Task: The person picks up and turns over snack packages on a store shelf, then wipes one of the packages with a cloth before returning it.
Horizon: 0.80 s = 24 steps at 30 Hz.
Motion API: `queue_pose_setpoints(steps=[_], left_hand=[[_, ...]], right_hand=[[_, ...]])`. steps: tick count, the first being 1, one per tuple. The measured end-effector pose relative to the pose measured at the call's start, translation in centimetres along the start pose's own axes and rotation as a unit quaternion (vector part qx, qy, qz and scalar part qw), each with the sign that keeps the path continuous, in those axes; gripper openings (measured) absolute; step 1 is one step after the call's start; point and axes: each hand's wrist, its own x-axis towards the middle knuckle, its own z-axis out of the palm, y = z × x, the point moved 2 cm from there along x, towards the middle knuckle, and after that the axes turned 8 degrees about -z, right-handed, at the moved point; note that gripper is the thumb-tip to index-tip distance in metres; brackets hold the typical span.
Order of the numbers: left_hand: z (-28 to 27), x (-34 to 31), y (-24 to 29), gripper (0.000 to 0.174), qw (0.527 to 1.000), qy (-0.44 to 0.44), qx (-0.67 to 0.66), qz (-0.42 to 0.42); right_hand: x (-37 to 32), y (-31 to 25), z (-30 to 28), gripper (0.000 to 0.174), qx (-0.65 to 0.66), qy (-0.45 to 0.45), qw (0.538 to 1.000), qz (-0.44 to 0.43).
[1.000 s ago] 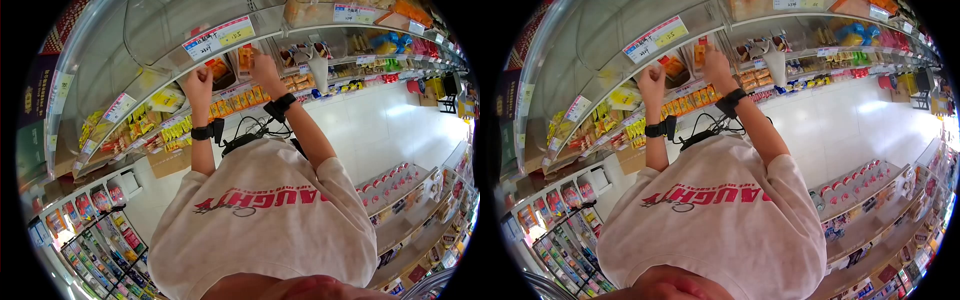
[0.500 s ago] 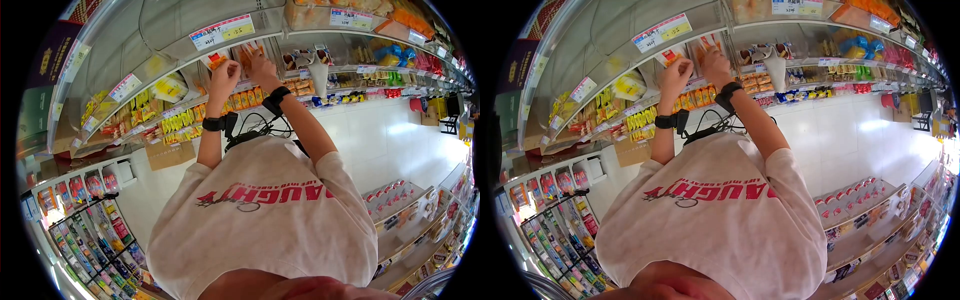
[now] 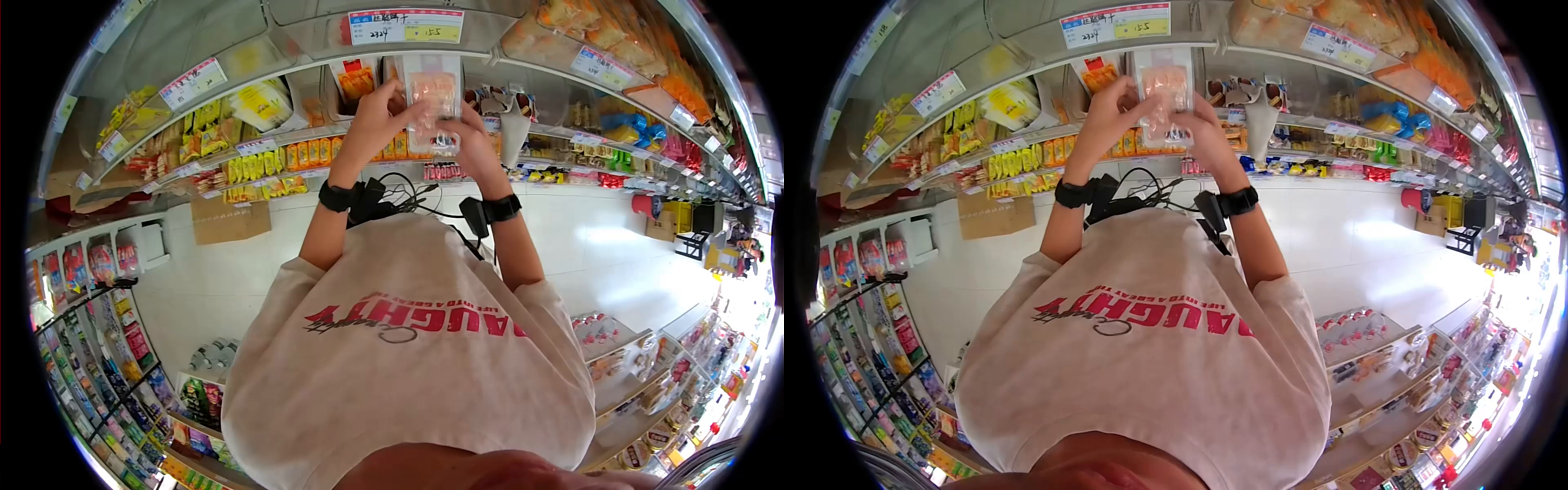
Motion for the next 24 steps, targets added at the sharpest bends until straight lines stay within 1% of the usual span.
queue_pose_setpoints(steps=[1, 2, 3, 4, 6, 7, 9, 13, 15, 16, 18, 19, 20, 21, 22, 23, 24], left_hand=[[-0.2, -0.5, 0.9, 0.035, 1.000, -0.015, -0.005, -0.006], [-0.5, -1.2, 2.0, 0.035, 0.999, -0.022, 0.023, -0.008], [-0.7, -1.5, 2.4, 0.035, 0.999, -0.024, 0.023, 0.000], [-0.7, -1.9, 2.6, 0.035, 0.999, -0.029, 0.024, 0.007], [-0.9, -2.4, 3.1, 0.035, 0.998, -0.031, 0.042, 0.020], [-1.0, -2.6, 3.3, 0.034, 0.999, -0.036, 0.033, 0.007], [-1.1, -3.0, 3.4, 0.032, 0.999, -0.047, 0.018, -0.018], [-1.5, -3.1, 3.3, 0.031, 0.998, -0.053, 0.028, -0.025], [-1.7, -3.1, 3.3, 0.031, 0.997, -0.059, 0.046, -0.023], [-1.8, -3.1, 3.1, 0.033, 0.998, -0.027, 0.062, -0.011], [-1.6, -2.9, 2.0, 0.037, 0.995, 0.037, 0.097, 0.015], [-1.2, -2.7, 1.0, 0.039, 0.998, 0.048, 0.044, 0.010], [-0.7, -2.6, -0.2, 0.042, 0.998, 0.059, -0.005, 0.003], [-0.5, -2.6, -0.1, 0.044, 0.996, 0.070, -0.054, -0.004], [-0.1, -2.8, -0.1, 0.047, 0.988, 0.021, -0.145, -0.040], [-0.7, -2.9, 0.0, 0.047, 0.992, 0.012, -0.117, -0.056], [-1.3, -2.9, 0.4, 0.048, 0.993, 0.003, -0.090, -0.072]], right_hand=[[-0.3, -0.5, 0.4, 0.046, -0.010, -0.009, 1.000, -0.013], [-1.5, -1.1, 0.5, 0.046, 0.051, 0.009, 0.998, 0.039], [-2.3, -2.2, 1.1, 0.046, 0.113, 0.030, 0.989, 0.092], [-2.8, -2.3, 1.0, 0.045, 0.149, 0.006, 0.984, 0.093], [-3.4, -2.9, 1.3, 0.045, 0.149, -0.008, 0.985, 0.084], [-3.6, -3.1, 1.6, 0.044, 0.150, -0.016, 0.985, 0.079], [-4.0, -3.4, 2.1, 0.043, 0.148, -0.010, 0.987, 0.069], [-4.1, -3.1, 2.7, 0.042, 0.144, 0.009, 0.988, 0.050], [-4.1, -2.9, 2.9, 0.042, 0.146, 0.004, 0.988, 0.052], [-4.1, -2.9, 2.9, 0.043, 0.146, 0.000, 0.988, 0.053], [-3.9, -2.7, 2.9, 0.044, 0.054, 0.014, 0.997, 0.061], [-3.7, -2.3, 3.2, 0.045, 0.010, 0.019, 0.998, 0.065], [-3.3, -1.7, 3.8, 0.046, -0.041, 0.005, 0.999, 0.018], [-2.8, -1.0, 4.7, 0.047, -0.091, -0.008, 0.995, -0.030], [-2.5, -0.5, 5.6, 0.048, -0.142, -0.019, 0.987, -0.079], [-2.2, -0.3, 6.5, 0.050, -0.222, -0.049, 0.964, -0.137], [-1.9, -0.6, 7.5, 0.053, -0.301, -0.078, 0.931, -0.193]])
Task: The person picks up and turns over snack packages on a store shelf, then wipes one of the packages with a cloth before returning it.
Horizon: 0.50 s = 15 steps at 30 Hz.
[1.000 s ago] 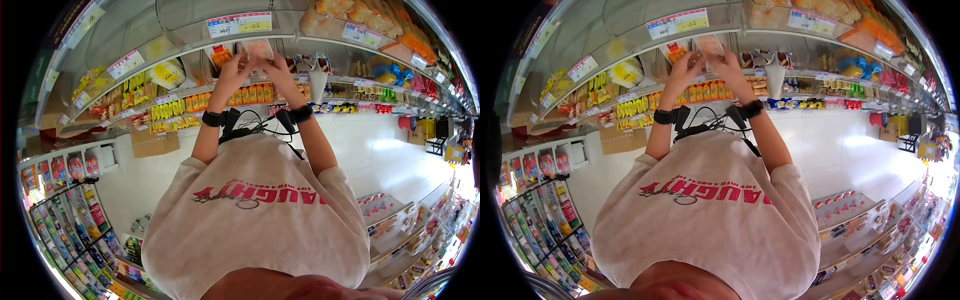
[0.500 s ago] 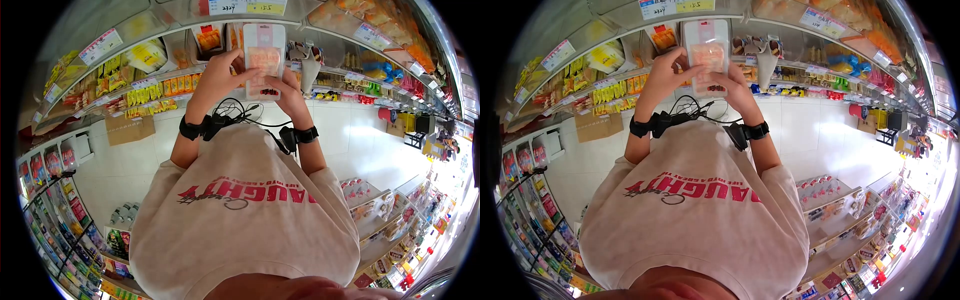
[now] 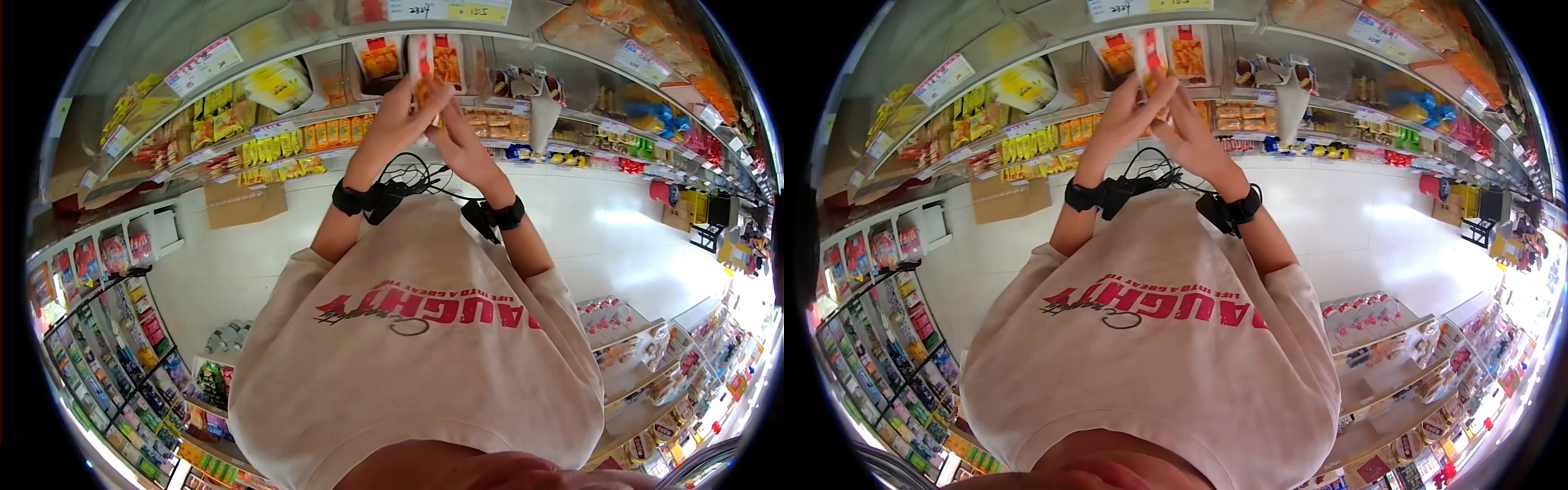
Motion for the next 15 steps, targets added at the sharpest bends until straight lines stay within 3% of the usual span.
queue_pose_setpoints(steps=[2, 5, 6, 9, 10, 15], left_hand=[[-1.1, -0.1, 0.2, 0.050, 0.998, 0.039, 0.036, -0.015], [-4.4, 0.0, -0.5, 0.044, 0.997, 0.048, 0.049, -0.019], [-5.4, 0.3, -1.2, 0.040, 0.998, 0.024, 0.043, -0.037], [-7.0, 0.7, -1.7, 0.036, 0.999, 0.012, 0.029, -0.009], [-7.5, 1.1, -1.6, 0.030, 0.999, 0.031, 0.034, 0.026], [-9.3, 3.3, -2.0, 0.027, 0.973, 0.111, 0.148, 0.135]], right_hand=[[-0.1, 1.7, 0.7, 0.060, -0.119, -0.036, 0.989, -0.079], [1.8, 2.1, 0.1, 0.065, 0.026, 0.066, 0.997, -0.013], [2.4, 1.1, 0.0, 0.057, -0.007, 0.107, 0.994, 0.007], [4.0, 4.1, 0.0, 0.041, 0.055, -0.008, 0.997, 0.059], [4.6, 4.1, 0.3, 0.028, 0.040, 0.036, 0.998, 0.022], [7.5, 5.8, 2.0, 0.018, -0.095, 0.127, 0.982, -0.099]])
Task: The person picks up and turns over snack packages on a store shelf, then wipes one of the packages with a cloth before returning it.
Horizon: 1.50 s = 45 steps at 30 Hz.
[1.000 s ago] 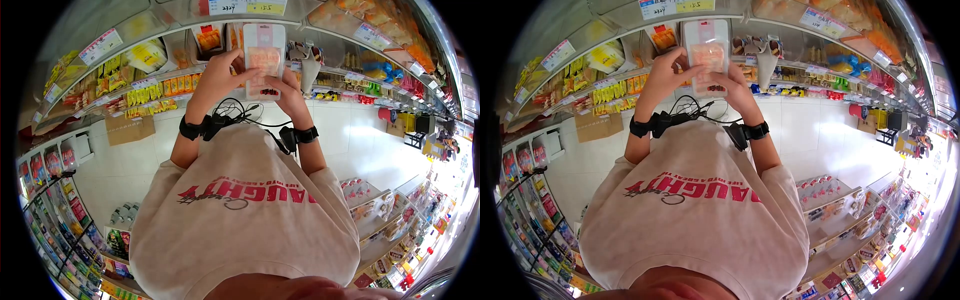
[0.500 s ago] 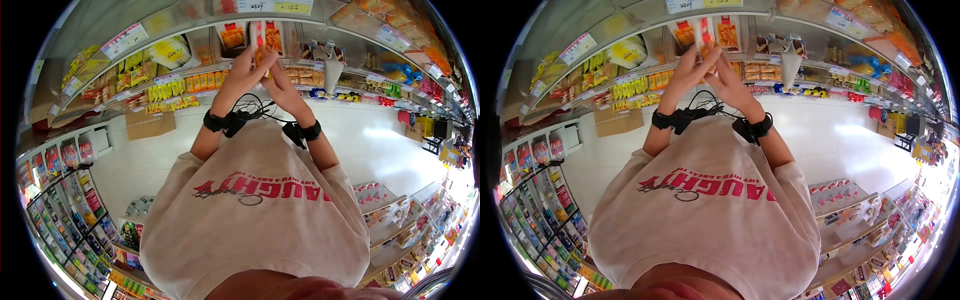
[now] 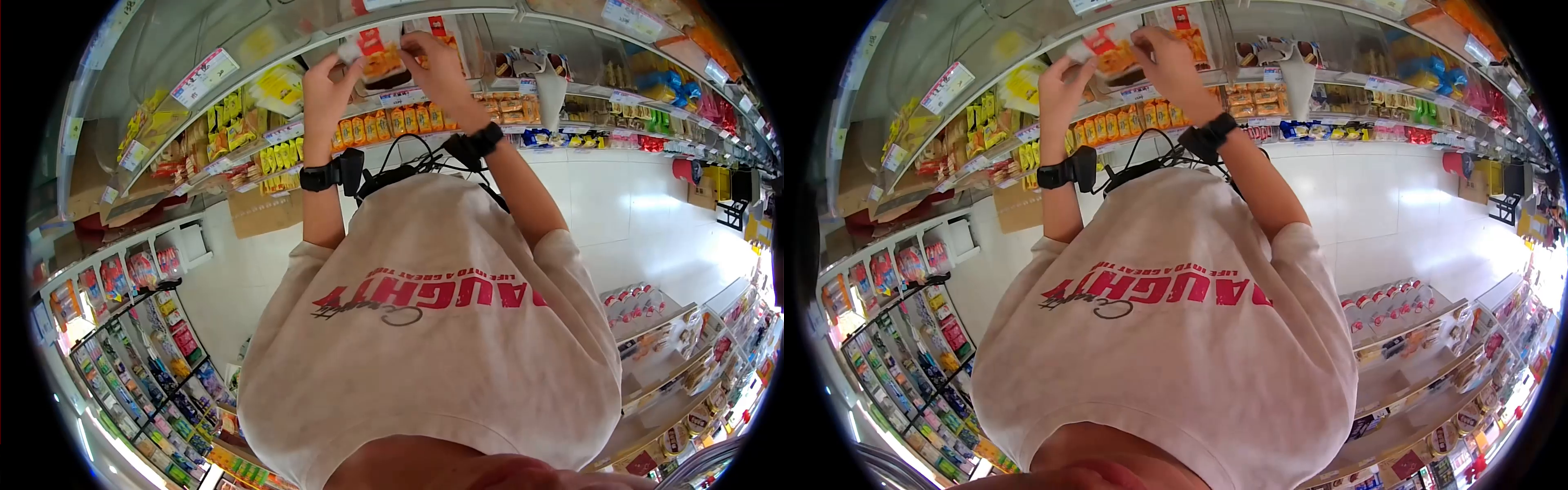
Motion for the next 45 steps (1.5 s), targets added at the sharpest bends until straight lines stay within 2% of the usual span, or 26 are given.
queue_pose_setpoints(steps=[2, 3, 6, 7, 10, 11, 14, 17, 20, 23, 25, 27, 28, 29, 30, 31, 32, 33, 35, 43, 45], left_hand=[[0.4, 0.6, -0.8, 0.024, 0.998, 0.031, 0.055, 0.015], [0.7, 1.0, -1.6, 0.023, 0.996, 0.057, 0.073, -0.002], [1.2, 2.3, -3.5, 0.025, 0.987, 0.048, 0.129, -0.082], [1.6, 2.2, -3.4, 0.026, 0.992, 0.090, 0.072, -0.042], [2.2, 1.8, -2.5, 0.025, 0.976, 0.189, 0.107, 0.022], [2.2, 1.7, -2.7, 0.023, 0.975, 0.185, 0.123, 0.017], [2.3, 1.0, -1.5, 0.020, 0.992, 0.066, 0.102, -0.028], [3.3, 0.8, -1.4, 0.018, 0.994, -0.042, 0.057, -0.078], [4.2, 0.5, -0.7, 0.019, 0.995, -0.068, 0.055, -0.046], [5.5, 0.0, 0.0, 0.024, 0.991, -0.101, 0.007, -0.085], [6.7, -0.4, 0.6, 0.027, 0.990, -0.102, -0.034, -0.089], [7.8, -0.8, 2.6, 0.035, 0.994, -0.073, -0.026, -0.077], [8.4, -0.8, 3.7, 0.035, 0.993, -0.075, -0.055, -0.073], [8.9, -0.9, 4.6, 0.035, 0.991, -0.077, -0.086, -0.071], [9.4, -1.2, 4.9, 0.035, 0.988, -0.080, -0.116, -0.068], [9.8, -0.7, 4.4, 0.035, 0.993, -0.078, -0.087, -0.011], [10.3, -1.1, 3.9, 0.035, 0.993, -0.091, -0.073, -0.010], [10.2, -1.4, 5.7, 0.036, 0.993, -0.106, -0.059, -0.007], [11.1, -2.0, 6.5, 0.037, 0.990, -0.126, -0.058, 0.012], [12.1, -3.0, 9.1, 0.037, 0.987, -0.158, -0.010, 0.001], [12.1, -3.1, 9.2, 0.039, 0.988, -0.154, -0.014, 0.001]], right_hand=[[0.1, 1.3, 1.2, 0.019, -0.081, 0.007, 0.995, -0.059], [0.1, 2.0, 1.7, 0.024, -0.077, 0.000, 0.996, -0.055], [-0.4, 2.9, 1.8, 0.031, -0.050, 0.026, 0.998, -0.024], [-0.7, 3.1, 0.9, 0.038, -0.088, 0.007, 0.996, 0.018], [-1.2, 5.1, 0.1, 0.046, -0.241, 0.007, 0.970, 0.036], [-1.4, 6.2, 0.3, 0.057, -0.228, -0.059, 0.959, 0.156], [-2.0, 7.9, 1.0, 0.068, -0.308, -0.183, 0.896, 0.264], [-1.3, 8.6, 0.5, 0.072, -0.304, -0.262, 0.877, 0.262], [-0.8, 8.0, -1.2, 0.067, -0.211, -0.262, 0.899, 0.282], [-1.3, 7.9, -2.0, 0.053, -0.191, -0.236, 0.930, 0.208], [-0.8, 5.8, -3.6, 0.046, -0.151, -0.156, 0.958, 0.186], [-0.9, 3.8, -5.2, 0.041, 0.033, -0.090, 0.971, 0.218], [-1.4, 3.0, -6.2, 0.039, 0.194, -0.064, 0.943, 0.261], [-2.2, 2.3, -7.1, 0.037, 0.349, -0.038, 0.887, 0.301], [-2.8, 1.5, -8.2, 0.037, 0.290, -0.064, 0.930, 0.217], [-3.4, 0.6, -9.3, 0.036, 0.229, -0.089, 0.961, 0.130], [-4.2, 0.0, -9.8, 0.035, 0.310, -0.075, 0.922, 0.220], [-4.9, -0.7, -10.4, 0.034, 0.382, -0.044, 0.870, 0.308], [-6.1, -0.8, -11.3, 0.035, 0.413, -0.030, 0.856, 0.311], [-7.9, -2.2, -13.3, 0.032, 0.473, 0.011, 0.816, 0.333], [-8.4, -1.9, -13.3, 0.034, 0.446, 0.011, 0.836, 0.320]])
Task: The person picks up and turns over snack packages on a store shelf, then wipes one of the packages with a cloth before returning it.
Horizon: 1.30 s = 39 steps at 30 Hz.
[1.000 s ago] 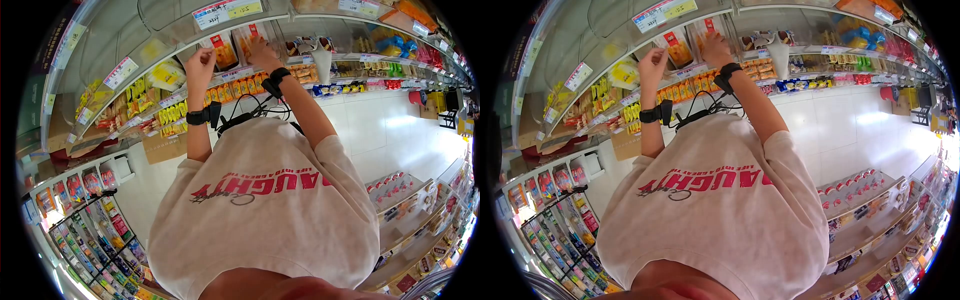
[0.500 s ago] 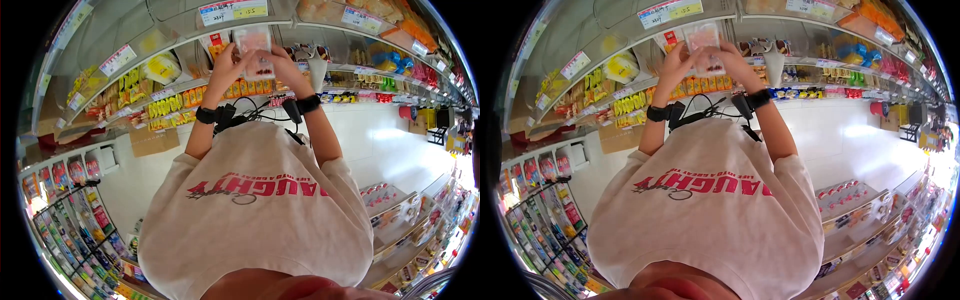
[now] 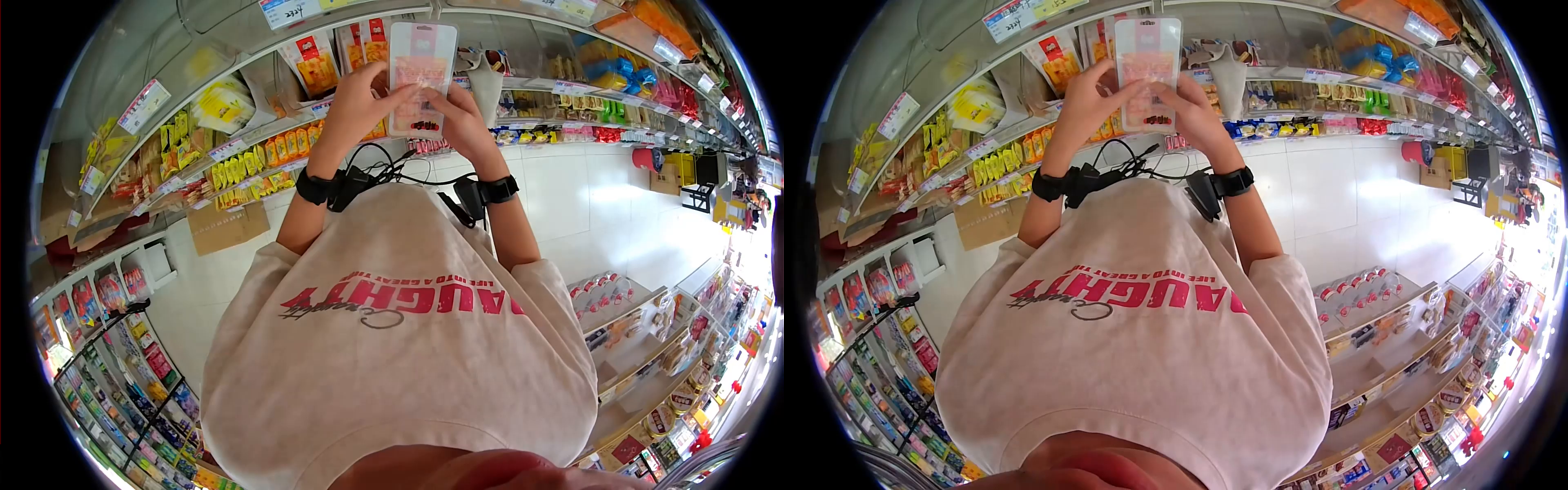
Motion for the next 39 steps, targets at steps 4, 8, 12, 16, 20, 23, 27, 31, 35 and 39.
queue_pose_setpoints(steps=[4, 8, 12, 16, 20, 23, 27, 31, 35, 39], left_hand=[[1.0, -0.1, -2.3, 0.052, 0.994, 0.057, -0.090, -0.032], [-0.1, -1.1, -1.3, 0.054, 0.994, -0.005, -0.097, -0.041], [-5.2, -1.5, -4.0, 0.048, 0.980, -0.008, 0.012, -0.198], [-7.5, -1.8, -5.7, 0.032, 0.998, 0.026, -0.060, -0.020], [-10.0, -1.4, -8.1, 0.021, 0.992, 0.116, -0.018, -0.044], [-11.0, -1.2, -8.5, 0.021, 0.976, 0.204, -0.067, -0.041], [-11.6, 0.9, -10.8, 0.020, 0.960, 0.238, 0.145, -0.038], [-10.9, 1.7, -12.2, 0.025, 0.953, 0.283, 0.105, -0.004], [-11.3, 0.0, -10.3, 0.034, 0.926, 0.331, 0.181, -0.009], [-10.5, -0.3, -9.7, 0.024, 0.983, 0.180, 0.021, -0.040]], right_hand=[[0.3, -1.0, 2.4, 0.042, -0.218, 0.024, 0.973, -0.076], [0.5, 0.9, 5.4, 0.048, -0.400, -0.100, 0.893, -0.182], [3.2, 1.2, 5.3, 0.045, -0.314, -0.004, 0.919, -0.238], [6.4, 2.4, 5.1, 0.036, -0.348, -0.099, 0.926, -0.109], [9.4, 4.2, 7.3, 0.029, -0.387, -0.035, 0.895, -0.220], [11.3, 5.2, 9.2, 0.027, -0.382, -0.019, 0.871, -0.309], [13.3, 7.3, 8.3, 0.020, -0.467, -0.019, 0.823, -0.322], [14.2, 7.7, 5.0, 0.037, -0.579, 0.044, 0.772, -0.258], [16.2, 11.8, 1.8, 0.082, -0.744, 0.004, 0.666, -0.044], [16.1, 10.9, 2.7, 0.067, -0.714, -0.051, 0.693, 0.089]])
